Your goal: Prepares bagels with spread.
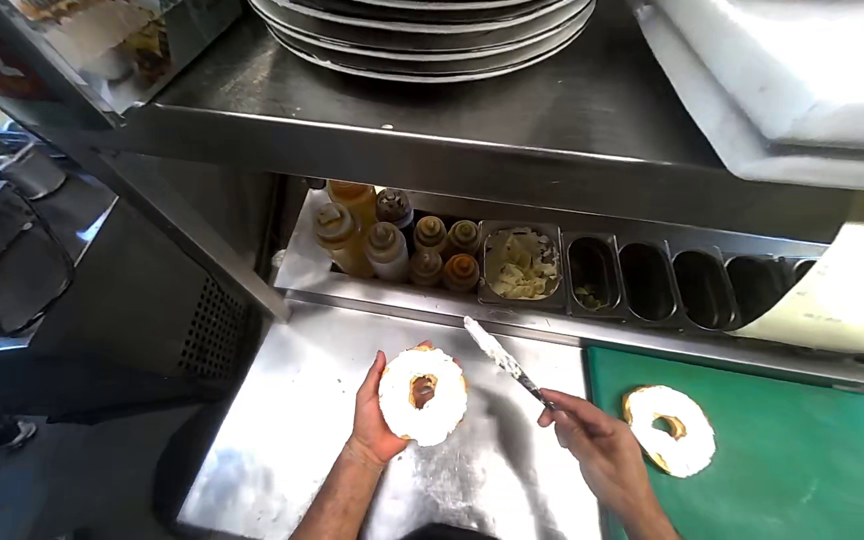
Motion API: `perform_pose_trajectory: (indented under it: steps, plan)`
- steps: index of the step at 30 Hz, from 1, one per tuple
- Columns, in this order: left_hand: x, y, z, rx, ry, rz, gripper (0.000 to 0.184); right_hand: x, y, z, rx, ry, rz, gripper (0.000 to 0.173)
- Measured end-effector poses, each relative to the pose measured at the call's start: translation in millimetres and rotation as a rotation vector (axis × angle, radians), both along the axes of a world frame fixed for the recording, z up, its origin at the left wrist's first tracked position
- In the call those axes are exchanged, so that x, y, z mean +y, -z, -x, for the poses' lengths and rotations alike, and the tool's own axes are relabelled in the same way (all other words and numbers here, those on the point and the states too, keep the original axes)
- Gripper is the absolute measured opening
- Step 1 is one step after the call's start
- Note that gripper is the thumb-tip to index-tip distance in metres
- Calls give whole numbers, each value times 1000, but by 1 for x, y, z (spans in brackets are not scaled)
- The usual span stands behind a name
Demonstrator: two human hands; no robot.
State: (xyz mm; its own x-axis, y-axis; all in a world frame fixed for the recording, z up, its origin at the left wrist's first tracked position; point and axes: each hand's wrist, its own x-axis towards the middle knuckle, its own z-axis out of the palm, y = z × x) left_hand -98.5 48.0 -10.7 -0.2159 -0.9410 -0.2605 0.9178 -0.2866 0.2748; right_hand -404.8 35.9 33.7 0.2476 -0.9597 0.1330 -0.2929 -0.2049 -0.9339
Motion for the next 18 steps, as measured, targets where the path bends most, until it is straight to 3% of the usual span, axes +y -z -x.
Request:
perform_pose_trajectory:
  steps: [4, 9, 15, 18]
  plan:
    - [4, -5, 5, -126, 4, -90, 77, -8, -2, 12, -94, 158, -150, 31]
    - [-1, -9, 62, -147, 195, -74, 63, 5, -17, 30, -93, 282, -187, 31]
    - [-25, -11, 138, -233, 346, -133, 59, 68, -30, 33, -219, 198, -146, 30]
    - [-42, -14, 163, -323, 350, -140, 55, 105, -21, 59, -271, 285, -133, 30]
